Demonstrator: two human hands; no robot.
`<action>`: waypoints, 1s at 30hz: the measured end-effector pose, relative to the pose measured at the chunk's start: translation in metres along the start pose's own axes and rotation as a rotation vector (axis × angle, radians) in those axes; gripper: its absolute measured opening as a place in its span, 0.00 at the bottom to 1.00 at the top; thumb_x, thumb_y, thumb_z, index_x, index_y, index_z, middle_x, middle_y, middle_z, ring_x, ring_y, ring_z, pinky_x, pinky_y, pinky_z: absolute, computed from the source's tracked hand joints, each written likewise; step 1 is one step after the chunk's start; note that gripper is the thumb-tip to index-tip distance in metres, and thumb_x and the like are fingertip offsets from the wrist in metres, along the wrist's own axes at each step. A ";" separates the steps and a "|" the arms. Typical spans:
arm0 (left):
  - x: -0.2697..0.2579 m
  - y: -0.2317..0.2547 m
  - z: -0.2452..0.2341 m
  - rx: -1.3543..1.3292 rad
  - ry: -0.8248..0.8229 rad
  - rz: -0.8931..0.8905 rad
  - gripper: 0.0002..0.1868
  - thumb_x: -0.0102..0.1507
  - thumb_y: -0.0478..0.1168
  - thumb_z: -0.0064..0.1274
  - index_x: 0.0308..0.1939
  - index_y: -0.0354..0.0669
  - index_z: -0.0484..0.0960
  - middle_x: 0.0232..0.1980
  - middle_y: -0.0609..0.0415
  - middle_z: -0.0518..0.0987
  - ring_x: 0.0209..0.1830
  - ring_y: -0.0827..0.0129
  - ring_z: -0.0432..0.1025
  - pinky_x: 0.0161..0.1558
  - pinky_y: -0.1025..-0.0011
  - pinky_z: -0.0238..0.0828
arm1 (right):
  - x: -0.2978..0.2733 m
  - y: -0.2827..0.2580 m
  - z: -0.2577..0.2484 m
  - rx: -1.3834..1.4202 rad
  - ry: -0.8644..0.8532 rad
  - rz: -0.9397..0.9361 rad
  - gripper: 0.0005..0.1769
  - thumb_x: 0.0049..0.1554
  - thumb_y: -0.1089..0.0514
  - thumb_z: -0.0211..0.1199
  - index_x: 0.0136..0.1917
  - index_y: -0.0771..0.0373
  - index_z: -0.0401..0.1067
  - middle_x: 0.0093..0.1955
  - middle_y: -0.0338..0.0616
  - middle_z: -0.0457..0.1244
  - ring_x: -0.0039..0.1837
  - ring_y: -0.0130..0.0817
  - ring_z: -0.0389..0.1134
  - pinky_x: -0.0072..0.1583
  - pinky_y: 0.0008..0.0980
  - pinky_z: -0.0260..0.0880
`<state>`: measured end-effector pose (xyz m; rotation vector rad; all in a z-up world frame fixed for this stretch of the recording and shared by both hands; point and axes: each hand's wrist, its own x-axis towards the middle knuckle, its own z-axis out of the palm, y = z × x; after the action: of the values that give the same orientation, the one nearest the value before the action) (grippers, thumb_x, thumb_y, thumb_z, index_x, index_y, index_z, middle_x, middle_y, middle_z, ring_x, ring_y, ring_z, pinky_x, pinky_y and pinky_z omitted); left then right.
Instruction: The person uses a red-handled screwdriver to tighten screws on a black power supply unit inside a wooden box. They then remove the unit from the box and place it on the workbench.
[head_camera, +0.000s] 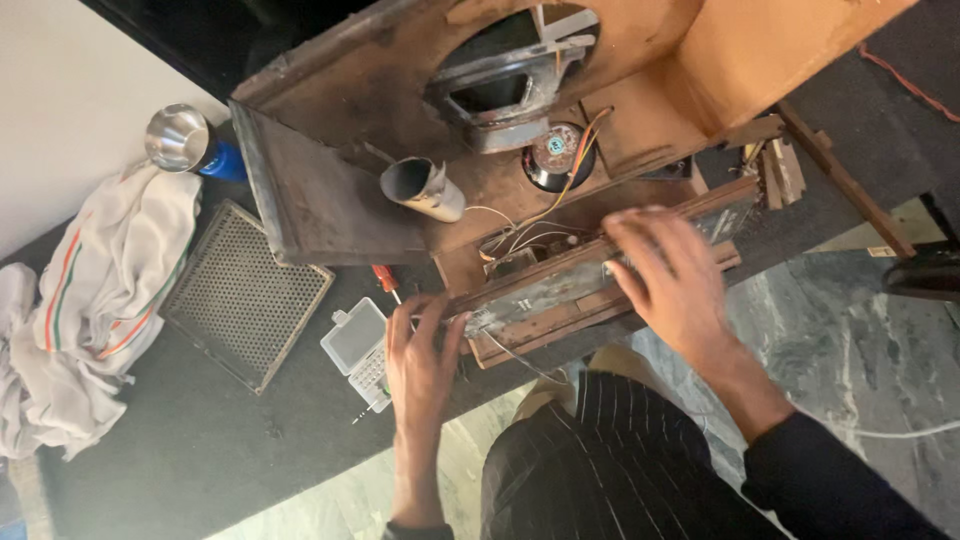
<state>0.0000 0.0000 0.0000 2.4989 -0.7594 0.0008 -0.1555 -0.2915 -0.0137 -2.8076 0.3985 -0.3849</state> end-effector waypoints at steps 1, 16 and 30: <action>-0.001 0.007 -0.001 -0.075 0.048 -0.080 0.26 0.62 0.49 0.66 0.62 0.51 0.78 0.56 0.48 0.81 0.56 0.59 0.76 0.56 0.63 0.74 | -0.006 0.003 -0.001 0.011 0.150 0.064 0.47 0.62 0.48 0.74 0.83 0.54 0.50 0.80 0.44 0.52 0.82 0.47 0.53 0.80 0.54 0.54; -0.009 0.040 0.022 -0.488 0.200 -0.688 0.19 0.61 0.49 0.64 0.44 0.34 0.86 0.37 0.48 0.88 0.39 0.68 0.83 0.47 0.69 0.76 | -0.020 0.041 0.000 0.621 0.413 0.545 0.37 0.61 0.56 0.76 0.74 0.71 0.61 0.68 0.53 0.63 0.69 0.38 0.66 0.70 0.38 0.67; 0.017 0.015 0.014 -0.237 0.020 -0.810 0.31 0.57 0.66 0.62 0.35 0.38 0.87 0.29 0.49 0.83 0.30 0.62 0.79 0.42 0.62 0.73 | 0.000 0.040 -0.044 0.483 0.289 0.607 0.23 0.59 0.54 0.76 0.61 0.69 0.75 0.55 0.51 0.71 0.55 0.35 0.73 0.59 0.35 0.73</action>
<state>0.0050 -0.0262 -0.0027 2.3924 0.2845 -0.3262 -0.1777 -0.3389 0.0150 -2.0405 1.0262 -0.6386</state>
